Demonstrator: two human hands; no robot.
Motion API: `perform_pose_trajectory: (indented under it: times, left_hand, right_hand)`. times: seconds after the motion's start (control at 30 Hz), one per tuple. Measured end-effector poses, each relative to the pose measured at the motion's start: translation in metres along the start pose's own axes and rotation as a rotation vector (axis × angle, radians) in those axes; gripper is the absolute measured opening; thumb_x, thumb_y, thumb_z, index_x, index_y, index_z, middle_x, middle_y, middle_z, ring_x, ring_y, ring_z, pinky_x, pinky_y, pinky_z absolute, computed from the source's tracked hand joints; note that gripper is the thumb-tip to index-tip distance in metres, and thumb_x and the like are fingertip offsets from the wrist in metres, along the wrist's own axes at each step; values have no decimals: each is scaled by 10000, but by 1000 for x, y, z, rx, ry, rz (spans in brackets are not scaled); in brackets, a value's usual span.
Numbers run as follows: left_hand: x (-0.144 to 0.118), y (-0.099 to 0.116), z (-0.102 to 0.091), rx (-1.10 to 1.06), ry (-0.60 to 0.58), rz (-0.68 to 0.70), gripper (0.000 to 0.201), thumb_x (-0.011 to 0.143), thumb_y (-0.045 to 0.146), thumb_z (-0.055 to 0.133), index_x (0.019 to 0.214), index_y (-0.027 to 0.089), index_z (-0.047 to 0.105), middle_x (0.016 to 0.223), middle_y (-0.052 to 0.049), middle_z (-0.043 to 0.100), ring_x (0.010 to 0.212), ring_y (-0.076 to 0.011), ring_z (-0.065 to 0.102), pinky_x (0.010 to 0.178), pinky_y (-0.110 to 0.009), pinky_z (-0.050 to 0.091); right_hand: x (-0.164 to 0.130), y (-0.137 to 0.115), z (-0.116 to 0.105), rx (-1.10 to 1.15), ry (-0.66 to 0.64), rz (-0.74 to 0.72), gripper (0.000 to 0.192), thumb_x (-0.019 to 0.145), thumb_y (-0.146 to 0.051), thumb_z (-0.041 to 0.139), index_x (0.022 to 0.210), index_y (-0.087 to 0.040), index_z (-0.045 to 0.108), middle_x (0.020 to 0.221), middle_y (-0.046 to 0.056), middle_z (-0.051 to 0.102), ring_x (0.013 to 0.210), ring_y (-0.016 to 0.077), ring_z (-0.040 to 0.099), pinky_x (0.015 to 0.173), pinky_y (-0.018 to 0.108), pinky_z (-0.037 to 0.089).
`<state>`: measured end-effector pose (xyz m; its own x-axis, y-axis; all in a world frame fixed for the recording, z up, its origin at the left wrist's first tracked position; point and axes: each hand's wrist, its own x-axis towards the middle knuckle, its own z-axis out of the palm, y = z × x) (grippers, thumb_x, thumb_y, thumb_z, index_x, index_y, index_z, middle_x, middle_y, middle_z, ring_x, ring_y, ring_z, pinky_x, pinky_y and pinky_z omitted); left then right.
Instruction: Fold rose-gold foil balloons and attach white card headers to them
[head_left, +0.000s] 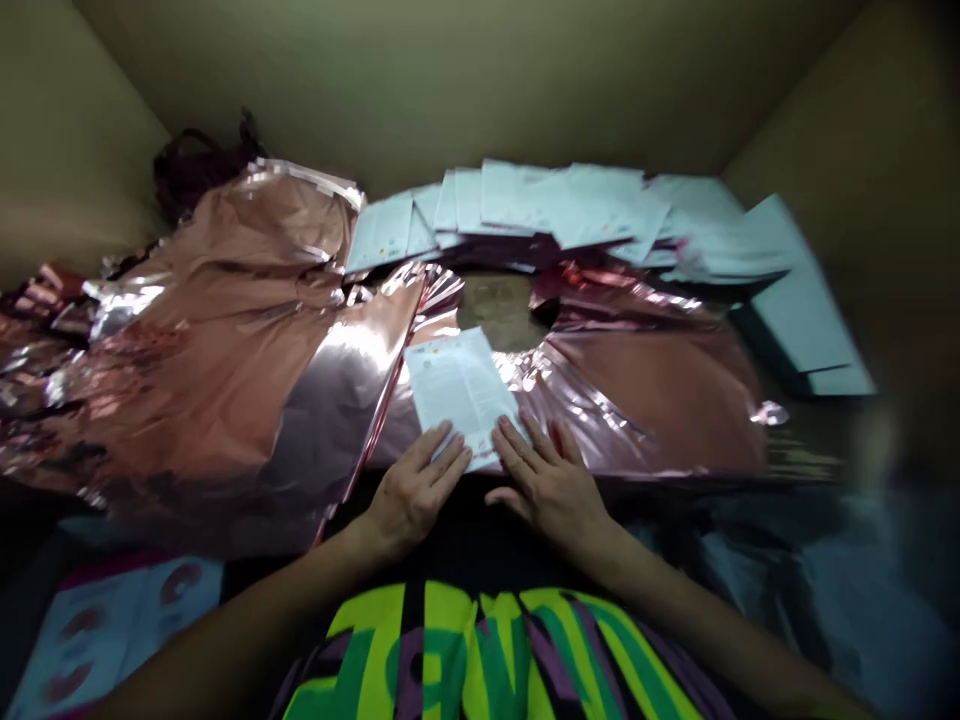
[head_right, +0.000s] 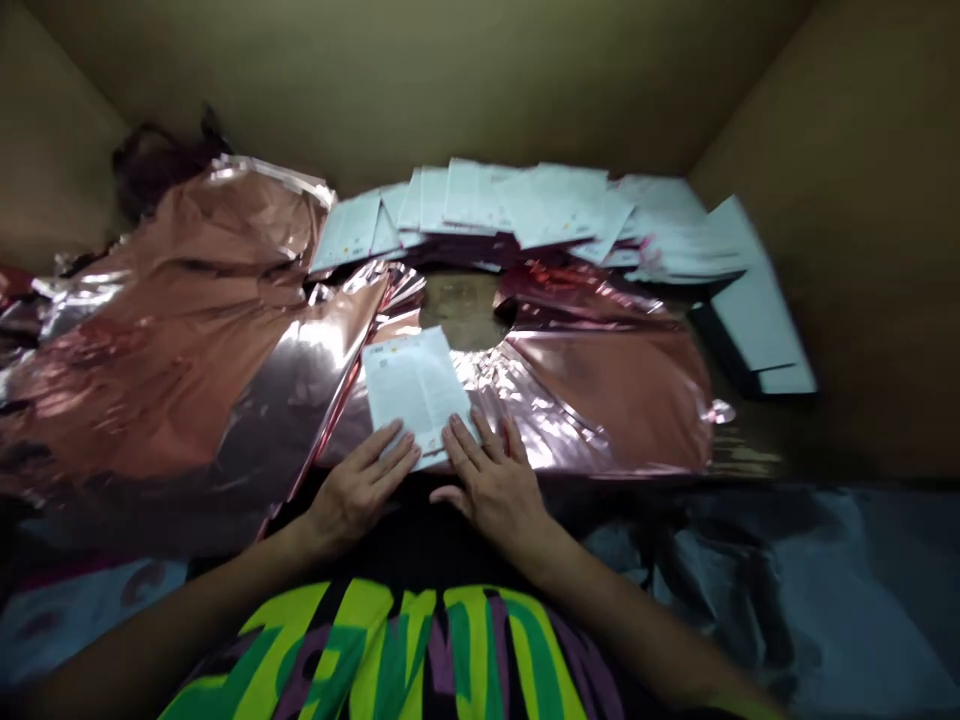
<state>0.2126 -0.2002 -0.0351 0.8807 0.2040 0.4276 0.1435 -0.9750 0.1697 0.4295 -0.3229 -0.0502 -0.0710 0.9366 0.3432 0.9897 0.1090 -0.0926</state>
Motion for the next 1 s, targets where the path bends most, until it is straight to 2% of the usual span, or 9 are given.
perform_pose_trajectory:
  times: [0.1, 0.2, 0.33, 0.43, 0.53, 0.63, 0.73, 0.87, 1.0]
  left_hand:
    - [12, 0, -22, -85, 200, 26, 548, 921, 165, 532, 1461, 202, 449, 1236, -99, 679, 1139, -270, 656, 976, -396, 578]
    - [47, 7, -56, -300, 422, -281, 471, 899, 249, 605, 1357, 352, 565, 1085, -11, 745, 849, -218, 748, 746, -293, 643]
    - [102, 14, -98, -977, 446, -794, 537, 866, 488, 649, 1341, 243, 596, 944, -58, 769, 766, -255, 748, 627, -332, 639]
    - [107, -16, -103, -1212, 285, -699, 684, 878, 565, 597, 1458, 233, 454, 1189, -135, 699, 1081, -314, 681, 800, -424, 626]
    - [83, -69, -86, -772, 172, -644, 505, 917, 504, 548, 1372, 284, 561, 1309, -107, 637, 1225, -307, 597, 959, -474, 557]
    - [83, -116, -55, -188, 99, -561, 474, 920, 467, 521, 1351, 278, 584, 1403, -101, 563, 1356, -354, 456, 1047, -574, 457]
    - [130, -148, -22, 81, 1, -428, 599, 893, 501, 539, 1426, 232, 503, 1515, -157, 410, 1436, -461, 234, 1052, -713, 328]
    - [221, -183, 7, 130, 21, -559, 771, 876, 649, 474, 1505, 216, 370, 1539, -267, 299, 1379, -581, 219, 915, -833, 269]
    - [277, -201, 14, 69, 21, -745, 843, 915, 691, 316, 1495, 80, 342, 1502, -367, 275, 1351, -570, 295, 936, -792, 283]
  right_hand:
    - [-3, 3, -8, -106, 181, 158, 923, 887, -603, 530, 1561, -77, 182, 1447, 248, 468, 1422, 427, 314, 1081, 657, 345]
    - [12, -13, -11, 1, 337, 104, 1239, 739, -796, 536, 1575, -89, -44, 1549, 241, 299, 1451, 445, 213, 1026, 657, 435]
    - [61, -1, -15, 246, 526, 127, 767, 911, -454, 483, 1557, -433, 71, 1426, 6, 547, 1259, 340, 561, 917, 524, 563]
    - [117, 74, -31, 329, 597, 233, 508, 962, -336, 370, 1466, -398, 378, 1046, 4, 743, 869, 268, 718, 713, 424, 600]
    - [181, 176, -49, 300, 576, 510, 503, 940, -390, 436, 1357, -124, 525, 1094, 153, 712, 949, 259, 689, 796, 397, 575]
    - [221, 247, -53, 205, 509, 672, 521, 941, -420, 422, 1271, -59, 599, 1222, 231, 638, 1106, 281, 624, 935, 447, 509]
    - [223, 267, -35, 104, 488, 685, 588, 894, -582, 489, 1233, -131, 650, 1405, 235, 505, 1271, 360, 492, 1036, 602, 373]
    - [201, 276, -4, -198, 361, 589, 669, 889, -688, 426, 1359, -232, 560, 1593, 182, 237, 1416, 406, 287, 1045, 713, 251]
    - [192, 308, -8, -240, 436, 475, 562, 960, -577, 357, 1157, -143, 654, 1329, 231, 566, 1234, 354, 515, 985, 659, 372]
